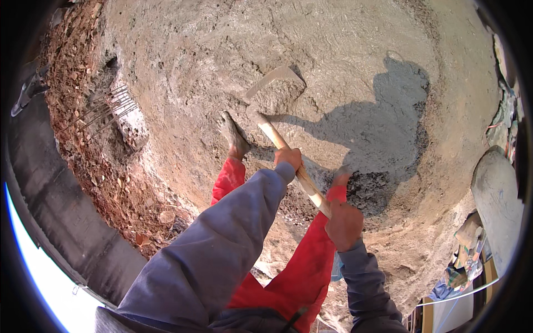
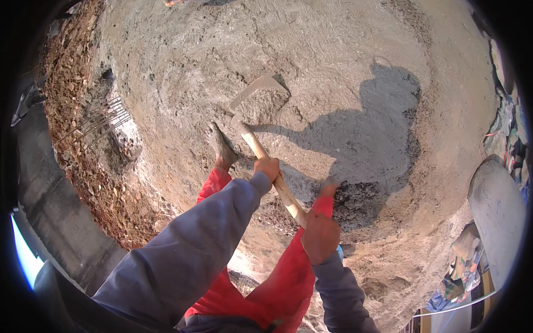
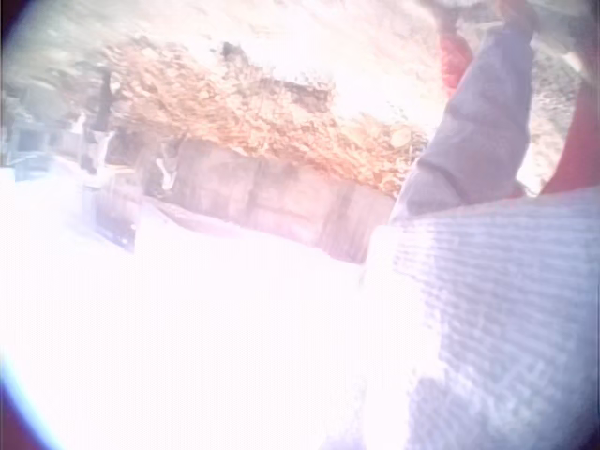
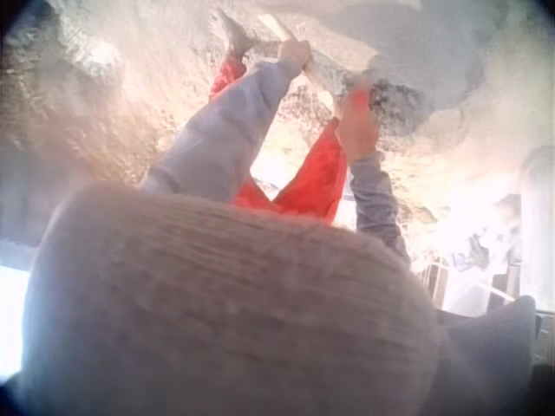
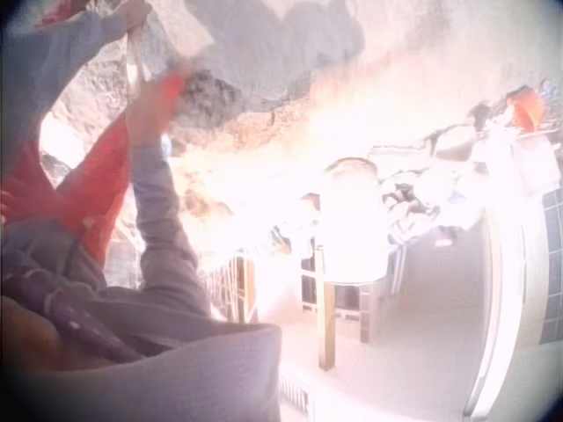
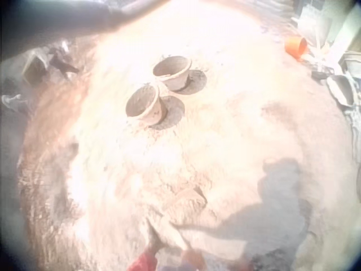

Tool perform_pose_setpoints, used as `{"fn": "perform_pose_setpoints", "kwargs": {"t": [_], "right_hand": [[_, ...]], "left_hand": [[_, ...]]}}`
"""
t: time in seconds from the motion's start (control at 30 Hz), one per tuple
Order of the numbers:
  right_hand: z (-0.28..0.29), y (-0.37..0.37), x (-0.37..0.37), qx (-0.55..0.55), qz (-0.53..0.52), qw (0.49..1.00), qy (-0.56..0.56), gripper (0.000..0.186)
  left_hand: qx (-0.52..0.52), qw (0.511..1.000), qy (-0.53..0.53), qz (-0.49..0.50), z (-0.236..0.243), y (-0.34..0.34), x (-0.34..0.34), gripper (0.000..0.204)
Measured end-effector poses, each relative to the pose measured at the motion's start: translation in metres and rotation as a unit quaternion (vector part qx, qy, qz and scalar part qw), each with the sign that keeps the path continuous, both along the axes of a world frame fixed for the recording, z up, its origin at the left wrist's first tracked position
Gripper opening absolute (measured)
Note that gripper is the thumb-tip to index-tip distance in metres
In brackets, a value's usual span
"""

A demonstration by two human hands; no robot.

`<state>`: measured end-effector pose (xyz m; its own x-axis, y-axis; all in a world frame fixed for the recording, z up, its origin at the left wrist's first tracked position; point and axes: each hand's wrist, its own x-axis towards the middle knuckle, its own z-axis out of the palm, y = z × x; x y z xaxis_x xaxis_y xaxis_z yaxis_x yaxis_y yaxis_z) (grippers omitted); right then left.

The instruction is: The person mixes a pile of cement on the ground using a hoe and then scoops the mixed cement into buckets. Another person assists by moving the buckets.

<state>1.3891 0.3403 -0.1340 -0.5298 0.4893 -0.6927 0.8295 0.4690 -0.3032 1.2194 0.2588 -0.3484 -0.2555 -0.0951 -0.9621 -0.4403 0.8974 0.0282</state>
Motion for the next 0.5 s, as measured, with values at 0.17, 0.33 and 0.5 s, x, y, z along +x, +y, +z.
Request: {"fn": "perform_pose_setpoints", "kwargs": {"t": [0.17, 0.33, 0.5], "right_hand": [[0.057, 0.021, 0.117, 0.009, -0.059, 0.995, -0.083, 0.019], [0.066, -0.037, 0.258, -0.082, -0.294, 0.952, -0.040, 0.019], [0.006, -0.110, 0.326, -0.096, -0.441, 0.890, 0.071, 0.017]], "left_hand": [[-0.001, 0.997, 0.060, -0.055, 0.058, 0.050, 0.146, 0.053], [0.125, 0.971, 0.094, -0.183, 0.179, 0.085, 0.226, 0.058], [0.200, 0.939, 0.090, -0.265, 0.207, 0.099, 0.280, 0.051]]}}
